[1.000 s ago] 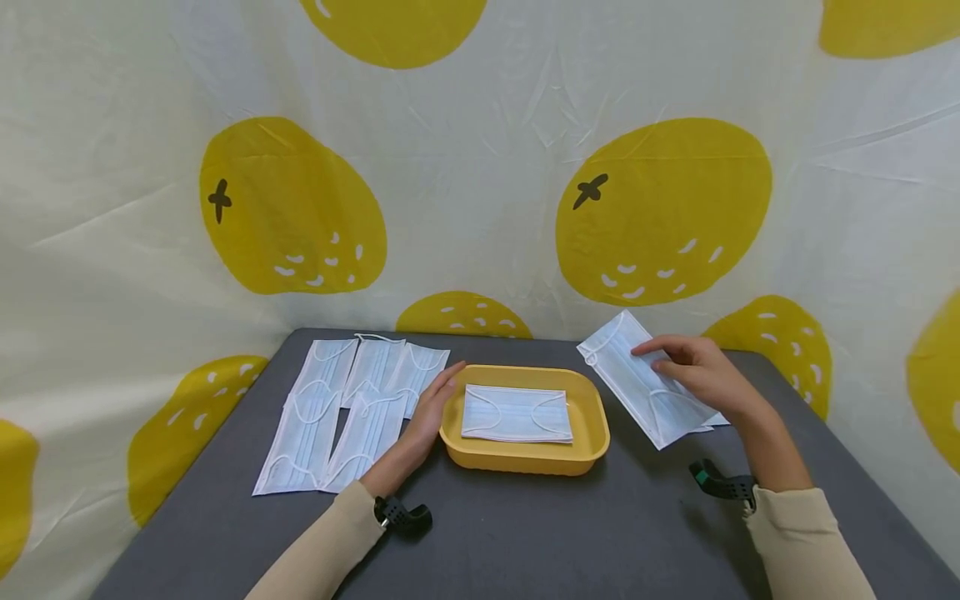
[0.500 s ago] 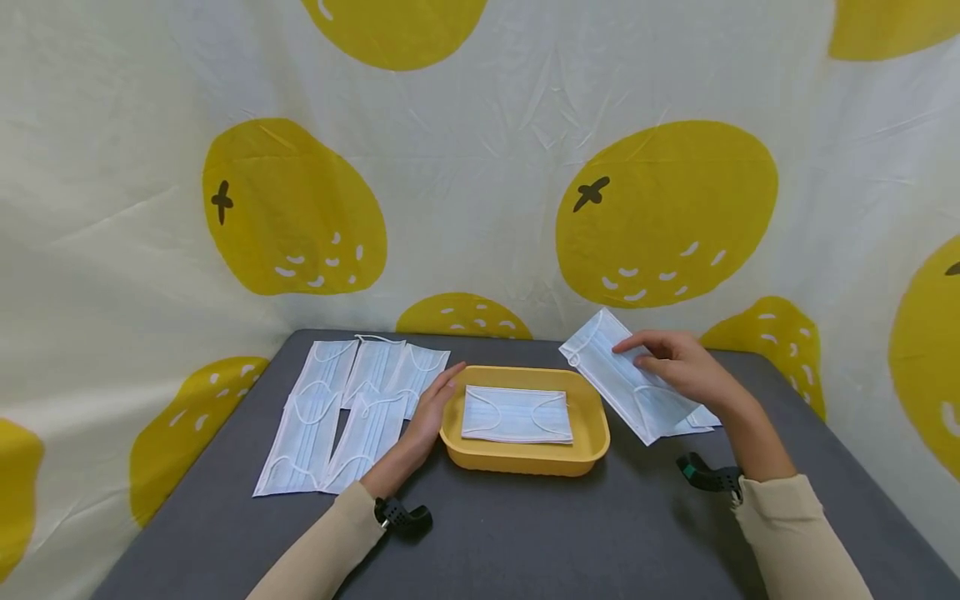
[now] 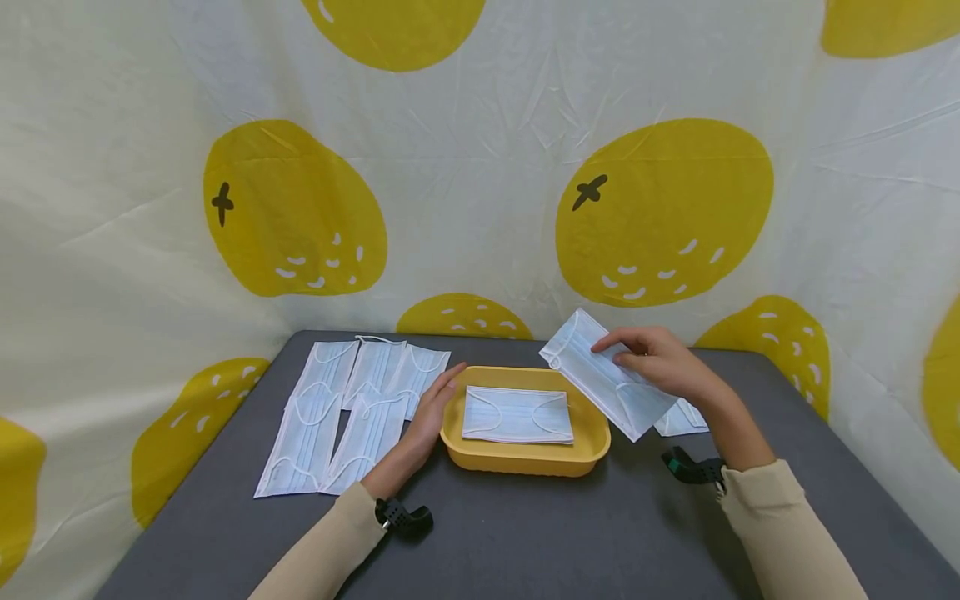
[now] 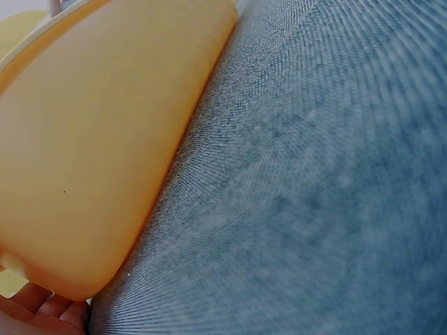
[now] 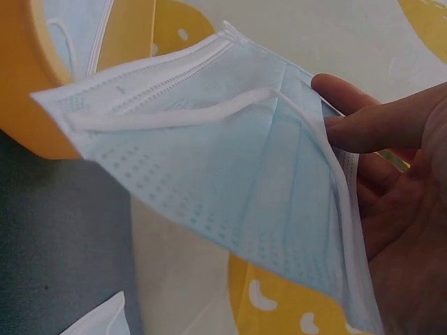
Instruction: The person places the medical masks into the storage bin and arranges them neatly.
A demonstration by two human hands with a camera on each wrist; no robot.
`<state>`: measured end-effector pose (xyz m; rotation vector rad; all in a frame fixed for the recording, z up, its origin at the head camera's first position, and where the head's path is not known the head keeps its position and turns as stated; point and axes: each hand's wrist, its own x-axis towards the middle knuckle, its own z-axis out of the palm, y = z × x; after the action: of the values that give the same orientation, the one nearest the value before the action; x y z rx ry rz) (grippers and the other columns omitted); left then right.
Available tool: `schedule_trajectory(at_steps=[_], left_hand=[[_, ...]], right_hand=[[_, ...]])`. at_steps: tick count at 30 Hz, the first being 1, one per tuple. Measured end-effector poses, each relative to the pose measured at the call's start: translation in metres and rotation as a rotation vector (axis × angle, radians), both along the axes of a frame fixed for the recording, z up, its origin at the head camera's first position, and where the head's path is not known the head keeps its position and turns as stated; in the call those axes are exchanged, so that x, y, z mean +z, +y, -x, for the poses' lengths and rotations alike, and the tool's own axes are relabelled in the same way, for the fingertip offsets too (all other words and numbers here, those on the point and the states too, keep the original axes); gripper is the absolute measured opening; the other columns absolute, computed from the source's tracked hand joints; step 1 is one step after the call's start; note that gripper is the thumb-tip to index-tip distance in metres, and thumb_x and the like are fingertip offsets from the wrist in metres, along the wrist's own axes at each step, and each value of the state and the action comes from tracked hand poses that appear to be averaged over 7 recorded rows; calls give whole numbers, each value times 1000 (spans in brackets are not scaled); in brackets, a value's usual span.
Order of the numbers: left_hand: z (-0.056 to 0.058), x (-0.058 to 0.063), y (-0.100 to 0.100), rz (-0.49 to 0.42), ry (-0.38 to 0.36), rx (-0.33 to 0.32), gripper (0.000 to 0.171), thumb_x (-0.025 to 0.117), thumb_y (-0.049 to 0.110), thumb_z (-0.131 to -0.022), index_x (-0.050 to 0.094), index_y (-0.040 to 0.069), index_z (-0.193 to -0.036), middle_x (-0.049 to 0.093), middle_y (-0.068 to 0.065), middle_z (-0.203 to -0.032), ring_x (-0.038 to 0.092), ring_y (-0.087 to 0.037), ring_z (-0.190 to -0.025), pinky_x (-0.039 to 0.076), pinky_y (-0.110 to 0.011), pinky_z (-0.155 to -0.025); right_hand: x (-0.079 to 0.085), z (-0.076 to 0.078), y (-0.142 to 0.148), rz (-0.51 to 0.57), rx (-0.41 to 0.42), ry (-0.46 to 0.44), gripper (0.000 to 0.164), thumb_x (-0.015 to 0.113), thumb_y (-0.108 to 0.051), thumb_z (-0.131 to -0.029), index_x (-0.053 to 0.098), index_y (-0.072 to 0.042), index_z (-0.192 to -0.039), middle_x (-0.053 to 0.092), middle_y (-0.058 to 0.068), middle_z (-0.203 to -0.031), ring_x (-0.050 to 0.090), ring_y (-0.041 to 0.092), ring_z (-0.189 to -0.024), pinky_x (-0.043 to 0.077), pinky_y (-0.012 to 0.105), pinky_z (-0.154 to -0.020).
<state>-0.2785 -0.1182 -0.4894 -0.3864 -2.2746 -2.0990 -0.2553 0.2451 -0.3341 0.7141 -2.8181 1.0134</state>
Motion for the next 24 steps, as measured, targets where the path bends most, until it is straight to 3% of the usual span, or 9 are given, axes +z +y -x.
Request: schedule_trajectory(at_steps=[13,24], left_hand=[[1,-1,-1,-9,15,0,47,36,25,-113,45,13,-157,39,-11,-166,28,-32,-157,17,-55,-130],[0,-1,-1,5,11,-3,47,34,26,-113,45,16,-157,39,-9,-166,29,-31,-156,18,-55,-129]], right_hand=[[5,16,-21,-34,85,48,33,58,4,-96,78,-15,-115,75,6,-122,63,24,-109,51,29,-93],[9,22,-38,-10,175,9,32,59,4,-95,79,-13,-115,75,9,-121,61,24,-106,51,25,-89]])
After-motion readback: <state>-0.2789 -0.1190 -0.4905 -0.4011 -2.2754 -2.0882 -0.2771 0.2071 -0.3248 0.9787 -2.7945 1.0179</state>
